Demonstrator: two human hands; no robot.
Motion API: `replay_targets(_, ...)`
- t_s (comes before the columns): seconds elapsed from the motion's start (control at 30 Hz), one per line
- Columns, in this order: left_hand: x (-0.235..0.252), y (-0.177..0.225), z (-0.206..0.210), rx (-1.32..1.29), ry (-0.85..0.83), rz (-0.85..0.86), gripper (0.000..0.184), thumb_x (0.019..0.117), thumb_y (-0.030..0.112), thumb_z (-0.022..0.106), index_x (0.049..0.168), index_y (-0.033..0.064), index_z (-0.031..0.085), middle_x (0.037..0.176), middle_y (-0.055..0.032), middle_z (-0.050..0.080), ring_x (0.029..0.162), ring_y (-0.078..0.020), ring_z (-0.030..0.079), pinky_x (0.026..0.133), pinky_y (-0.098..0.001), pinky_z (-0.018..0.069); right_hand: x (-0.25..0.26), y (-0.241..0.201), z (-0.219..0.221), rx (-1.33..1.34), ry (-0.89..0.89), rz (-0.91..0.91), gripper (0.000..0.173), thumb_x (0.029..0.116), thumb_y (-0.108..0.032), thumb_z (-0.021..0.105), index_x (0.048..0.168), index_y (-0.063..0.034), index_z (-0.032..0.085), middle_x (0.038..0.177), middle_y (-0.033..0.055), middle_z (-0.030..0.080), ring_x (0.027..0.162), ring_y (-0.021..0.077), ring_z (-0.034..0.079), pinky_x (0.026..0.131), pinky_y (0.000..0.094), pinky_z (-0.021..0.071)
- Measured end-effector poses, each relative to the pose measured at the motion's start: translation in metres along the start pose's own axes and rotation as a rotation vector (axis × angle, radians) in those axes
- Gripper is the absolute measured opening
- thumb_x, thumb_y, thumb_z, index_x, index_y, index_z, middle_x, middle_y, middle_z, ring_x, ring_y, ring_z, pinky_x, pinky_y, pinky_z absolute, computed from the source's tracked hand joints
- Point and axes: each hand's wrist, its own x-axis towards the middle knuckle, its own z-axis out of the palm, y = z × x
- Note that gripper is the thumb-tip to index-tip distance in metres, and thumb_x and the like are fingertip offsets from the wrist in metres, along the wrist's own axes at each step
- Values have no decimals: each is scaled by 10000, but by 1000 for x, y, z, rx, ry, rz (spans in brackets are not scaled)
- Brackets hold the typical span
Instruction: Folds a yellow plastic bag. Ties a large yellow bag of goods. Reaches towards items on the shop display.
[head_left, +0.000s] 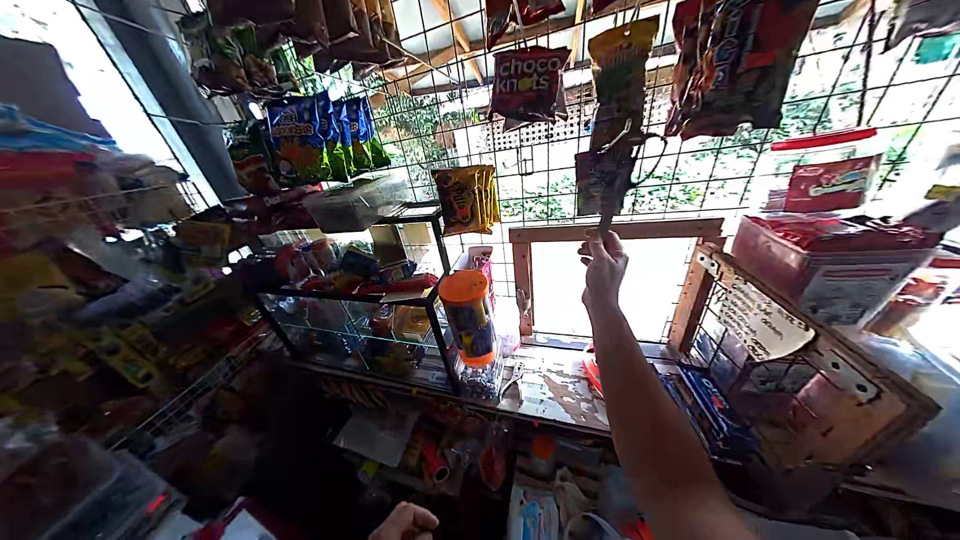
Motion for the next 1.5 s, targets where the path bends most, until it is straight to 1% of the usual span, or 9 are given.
replay_targets(0.27,0,7,8,-125,42,129,181,964,44,641,1132,25,705,1116,-79,712,944,-142,717,874,-329,617,-120,-48,-8,108,-126,-327,270,1064,-137,433,1153,-28,664,822,-38,671,765,71,654,762,283,573)
replay_targets(0.47,-54,59,-23,237,724,514,206,1020,263,605,1222,229,630,1284,46,608,1256,-103,547,1068,-305,454,-290,-51,-44,-371,-803,-275,352,1063,-293,500,869,-62,681,660,-43,575,579,3,525,541,191,460)
replay_targets(0.63,-120,15,-3,464,152,236,453,1005,369,638,1391,133,613,1305,-76,676,1262,-237,619,1140,-523,412,-411,-29,-42,-662,-1619,-81,405,1037,-368,471,818,-91,670,692,80,646,674,280,671,584,547,498)
replay_targets(0.77,-201,-57,27,-202,72,-87,312,1015,278,646,1101,-22,660,969,-115,685,879,-156,672,834,-314,561,-486,1,-34,-469,-1861,434,475,1036,-464,496,791,-100,679,641,-6,601,599,134,587,608,421,494)
replay_targets(0.9,-247,-89,20,-521,297,-408,192,976,154,684,1048,-24,686,886,-56,718,769,-100,696,752,-296,604,-540,34,-19,-292,-1904,825,343,1041,-318,559,946,-38,733,743,-31,661,623,7,584,614,220,521)
replay_targets(1.03,-275,-140,-9,-529,450,-570,112,940,107,722,959,-4,717,928,-58,686,847,-113,669,812,-314,583,-578,65,6,-529,-1875,665,374,1055,-324,515,886,-58,717,745,32,661,681,143,635,683,415,550)
replay_targets(1.13,-291,-169,-21,-437,469,-625,119,957,114,710,968,-4,718,912,-94,683,805,-148,658,767,-342,575,-615,77,29,-682,-1607,477,264,1052,-222,544,1152,1,644,873,168,674,746,331,668,697,584,555)
replay_targets(1.3,-284,-204,-34,-415,460,-712,162,1014,112,634,1108,-18,654,884,-141,683,707,-202,667,686,-386,594,-676,104,53,-756,-1236,598,581,1011,-271,648,1485,-103,356,1020,199,696,751,334,698,660,536,569)
replay_targets(1.5,-251,-220,-26,-417,379,-785,205,1019,150,639,1134,-20,649,883,-173,662,700,-245,638,661,-411,560,-677,144,77,-748,-1244,535,280,1023,-225,601,1086,18,725,1066,206,687,967,300,687,896,483,557)
